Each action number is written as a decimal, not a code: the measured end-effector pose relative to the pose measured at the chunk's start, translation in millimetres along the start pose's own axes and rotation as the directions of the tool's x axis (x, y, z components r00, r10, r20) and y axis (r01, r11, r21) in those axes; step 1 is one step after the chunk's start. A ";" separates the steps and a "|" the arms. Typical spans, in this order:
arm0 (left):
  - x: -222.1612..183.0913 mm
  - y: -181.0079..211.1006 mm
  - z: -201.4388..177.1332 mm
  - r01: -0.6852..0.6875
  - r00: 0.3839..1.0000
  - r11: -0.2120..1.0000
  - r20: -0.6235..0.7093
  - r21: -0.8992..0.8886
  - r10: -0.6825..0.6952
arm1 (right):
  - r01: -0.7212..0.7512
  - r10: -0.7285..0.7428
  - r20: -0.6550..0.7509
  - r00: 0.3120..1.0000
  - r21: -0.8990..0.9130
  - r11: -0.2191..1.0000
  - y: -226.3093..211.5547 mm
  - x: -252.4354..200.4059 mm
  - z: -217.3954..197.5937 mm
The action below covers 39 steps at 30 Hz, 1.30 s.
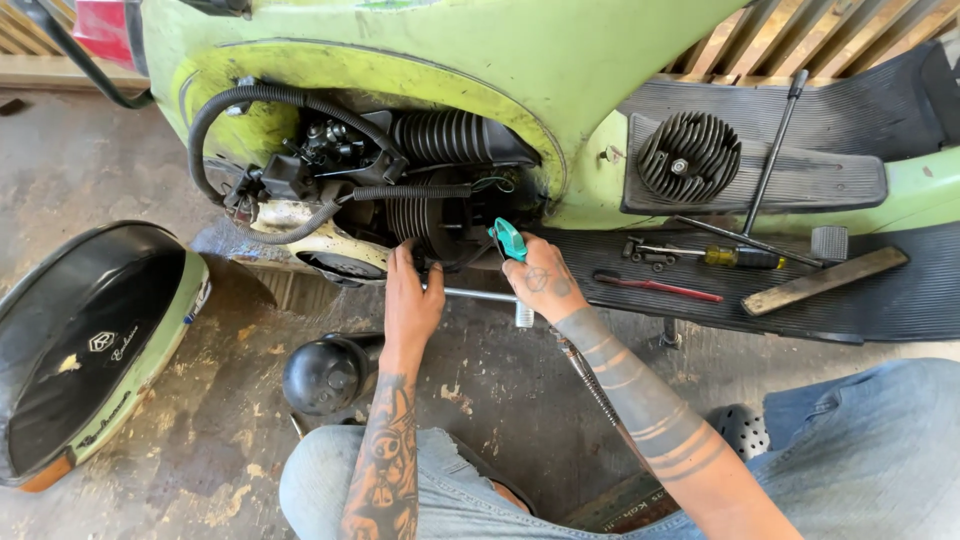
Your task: Disassembling and cleaning engine components of a vintage scooter using a screwdriver and air gun
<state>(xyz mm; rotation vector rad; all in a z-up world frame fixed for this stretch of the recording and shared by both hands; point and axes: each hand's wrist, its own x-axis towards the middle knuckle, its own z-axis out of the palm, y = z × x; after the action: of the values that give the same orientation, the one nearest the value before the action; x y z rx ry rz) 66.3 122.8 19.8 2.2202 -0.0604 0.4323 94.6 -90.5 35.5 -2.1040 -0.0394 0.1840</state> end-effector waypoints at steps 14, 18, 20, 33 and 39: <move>-2.9 -1.4 5.2 -0.029 1.000 0.998 0.000 0.049 0.030 | 0.010 -0.014 -0.051 0.999 -0.083 0.996 -12.9 16.5 0.8; -3.5 3.5 4.6 -0.043 0.999 0.998 0.008 0.045 0.042 | 0.039 -0.046 -0.061 0.997 -0.097 0.995 -27.6 16.6 -2.7; -3.6 4.6 5.8 -0.041 0.999 0.998 0.005 0.052 0.041 | 0.068 -0.070 -0.048 0.996 -0.032 0.997 -44.4 6.6 -7.5; 0.9 -2.2 8.2 -0.015 0.999 0.997 -0.027 0.069 0.017 | 0.072 -0.069 -0.032 0.997 0.106 0.992 -75.0 -15.9 -19.2; -5.9 2.9 3.0 -0.028 1.000 0.999 -0.004 0.035 0.028 | 0.065 -0.065 -0.002 0.998 0.058 0.996 -63.5 -20.8 -12.7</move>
<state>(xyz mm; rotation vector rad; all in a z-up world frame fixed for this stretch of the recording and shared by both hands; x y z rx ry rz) 61.1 118.1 18.3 2.2547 -0.0820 0.4562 78.8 -70.7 98.7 -2.0422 -0.1008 0.1445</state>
